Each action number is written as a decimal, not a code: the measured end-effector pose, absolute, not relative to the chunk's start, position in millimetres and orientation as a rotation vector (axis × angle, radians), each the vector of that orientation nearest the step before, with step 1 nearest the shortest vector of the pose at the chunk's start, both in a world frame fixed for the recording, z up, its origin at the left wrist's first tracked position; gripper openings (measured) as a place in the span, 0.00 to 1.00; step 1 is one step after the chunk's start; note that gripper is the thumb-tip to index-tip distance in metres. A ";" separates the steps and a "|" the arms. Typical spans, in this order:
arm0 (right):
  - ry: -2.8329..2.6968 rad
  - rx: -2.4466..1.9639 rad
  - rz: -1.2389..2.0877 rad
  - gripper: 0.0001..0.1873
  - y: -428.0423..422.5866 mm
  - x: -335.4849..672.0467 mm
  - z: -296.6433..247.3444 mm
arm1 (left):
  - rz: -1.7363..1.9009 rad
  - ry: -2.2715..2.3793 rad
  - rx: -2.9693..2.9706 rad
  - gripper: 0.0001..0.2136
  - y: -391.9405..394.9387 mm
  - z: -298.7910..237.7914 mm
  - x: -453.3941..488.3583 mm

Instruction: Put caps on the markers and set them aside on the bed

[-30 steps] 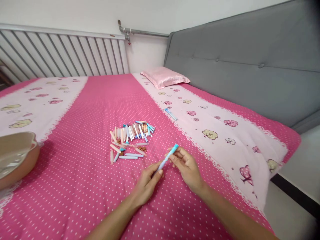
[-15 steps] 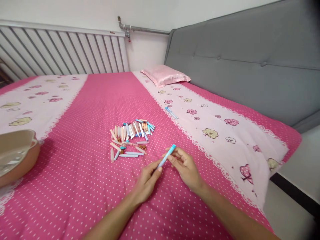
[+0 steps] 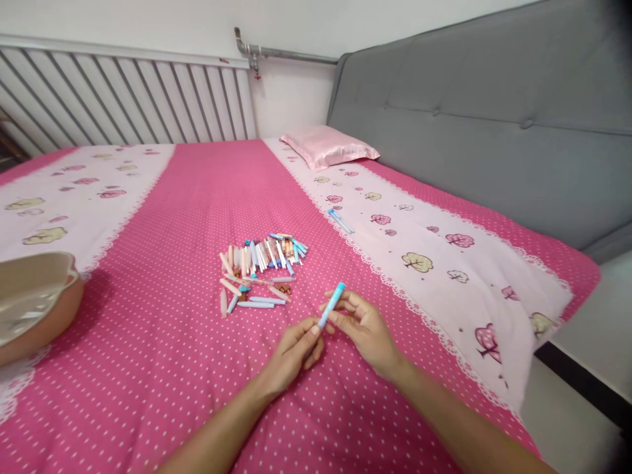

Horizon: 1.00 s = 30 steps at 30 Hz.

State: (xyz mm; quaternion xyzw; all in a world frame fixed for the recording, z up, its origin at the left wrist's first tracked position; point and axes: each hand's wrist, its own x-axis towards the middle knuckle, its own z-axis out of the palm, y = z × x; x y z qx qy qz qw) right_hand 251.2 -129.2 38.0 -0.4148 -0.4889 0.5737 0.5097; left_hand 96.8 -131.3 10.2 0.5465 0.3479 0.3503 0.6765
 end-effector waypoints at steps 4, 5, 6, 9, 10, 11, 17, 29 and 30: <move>-1.163 -0.979 1.432 0.15 -129.7 251.9 36.9 | 0.727 0.745 1.090 0.14 -129.5 12.5 96.5; -1.160 -0.972 1.438 0.15 -129.8 252.1 36.5 | 0.717 0.731 1.059 0.14 -129.1 13.2 96.4; -1.155 -0.967 1.448 0.15 -129.9 252.3 36.3 | 0.708 0.712 1.032 0.14 -128.7 13.8 96.2; -1.120 -0.959 1.500 0.16 -130.2 252.2 36.9 | 0.672 0.652 0.968 0.14 -127.8 15.7 95.6; -1.109 -0.958 1.518 0.15 -130.4 252.1 37.4 | 0.654 0.633 0.946 0.14 -127.6 16.1 95.2; -1.101 -0.956 1.532 0.15 -130.5 251.9 37.9 | 0.635 0.613 0.925 0.14 -127.4 16.3 94.8; -1.068 -0.927 1.614 0.13 -131.5 252.1 39.1 | 0.555 0.472 0.852 0.13 -126.6 14.1 92.2; -1.022 -0.909 1.682 0.18 -131.3 254.6 35.0 | 0.538 0.392 0.810 0.12 -127.5 13.0 93.3; -1.019 -0.905 1.687 0.19 -131.6 254.5 35.2 | 0.537 0.387 0.806 0.12 -127.5 13.4 93.3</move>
